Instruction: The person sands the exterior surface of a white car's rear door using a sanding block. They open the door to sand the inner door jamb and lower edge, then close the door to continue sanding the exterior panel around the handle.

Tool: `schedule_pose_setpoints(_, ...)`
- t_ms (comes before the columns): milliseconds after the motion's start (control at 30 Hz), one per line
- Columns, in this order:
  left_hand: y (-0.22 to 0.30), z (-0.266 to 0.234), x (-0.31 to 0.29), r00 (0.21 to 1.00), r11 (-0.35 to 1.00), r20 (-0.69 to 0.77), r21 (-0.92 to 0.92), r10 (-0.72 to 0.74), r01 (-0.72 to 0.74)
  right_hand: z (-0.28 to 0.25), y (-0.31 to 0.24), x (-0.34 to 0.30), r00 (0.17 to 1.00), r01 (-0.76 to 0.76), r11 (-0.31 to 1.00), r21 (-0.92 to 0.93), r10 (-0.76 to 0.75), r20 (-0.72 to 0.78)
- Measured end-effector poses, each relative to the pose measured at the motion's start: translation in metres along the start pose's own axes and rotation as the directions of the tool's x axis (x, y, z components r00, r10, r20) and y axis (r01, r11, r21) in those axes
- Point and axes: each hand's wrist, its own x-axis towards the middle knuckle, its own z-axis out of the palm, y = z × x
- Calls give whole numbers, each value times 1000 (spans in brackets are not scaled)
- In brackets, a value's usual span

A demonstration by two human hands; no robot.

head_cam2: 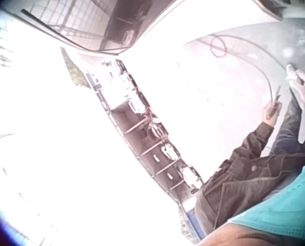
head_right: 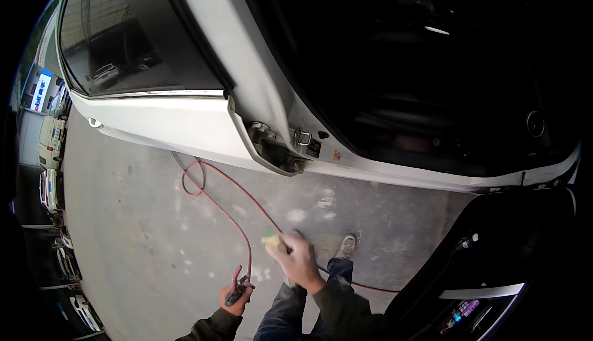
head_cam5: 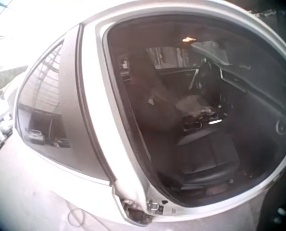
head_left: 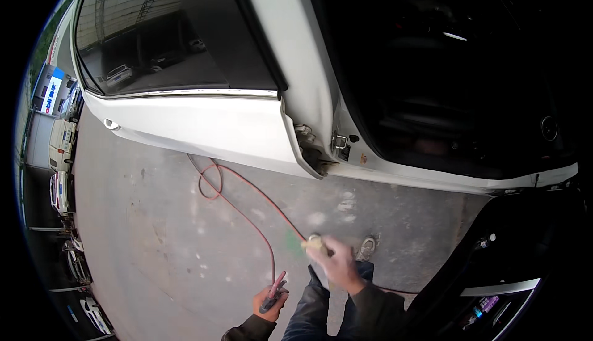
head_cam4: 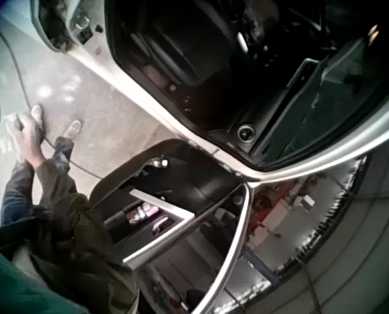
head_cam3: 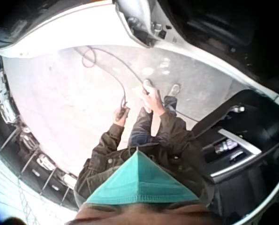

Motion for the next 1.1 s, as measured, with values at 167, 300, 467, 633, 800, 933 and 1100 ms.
schedule_pose_setpoints(167,-13,-23,-8,996,995,-41,68,82,-79,-8,-111,98,811,355,917,-182,-399,-428)
schedule_pose_setpoints(300,-9,-36,-15,996,999,-88,37,-6,9,8,-141,137,612,475,843,-250,-521,-595)
schedule_pose_setpoints(467,-24,-60,-15,999,990,-40,140,-31,36,24,-114,149,484,518,724,-454,-687,-542)
schedule_pose_setpoints(633,-18,-63,-7,995,997,-78,54,-54,58,13,-136,156,502,574,696,-430,-715,-487)
schedule_pose_setpoints(800,-23,-72,-1,998,973,-36,226,58,-48,19,-115,156,489,548,680,-487,-733,-473)
schedule_pose_setpoints(933,-17,-67,2,996,994,-76,101,40,-33,13,-118,151,586,564,731,-383,-682,-438)
schedule_pose_setpoints(1100,-30,-74,4,995,979,-36,185,90,-82,17,-127,163,467,538,695,-477,-717,-518)
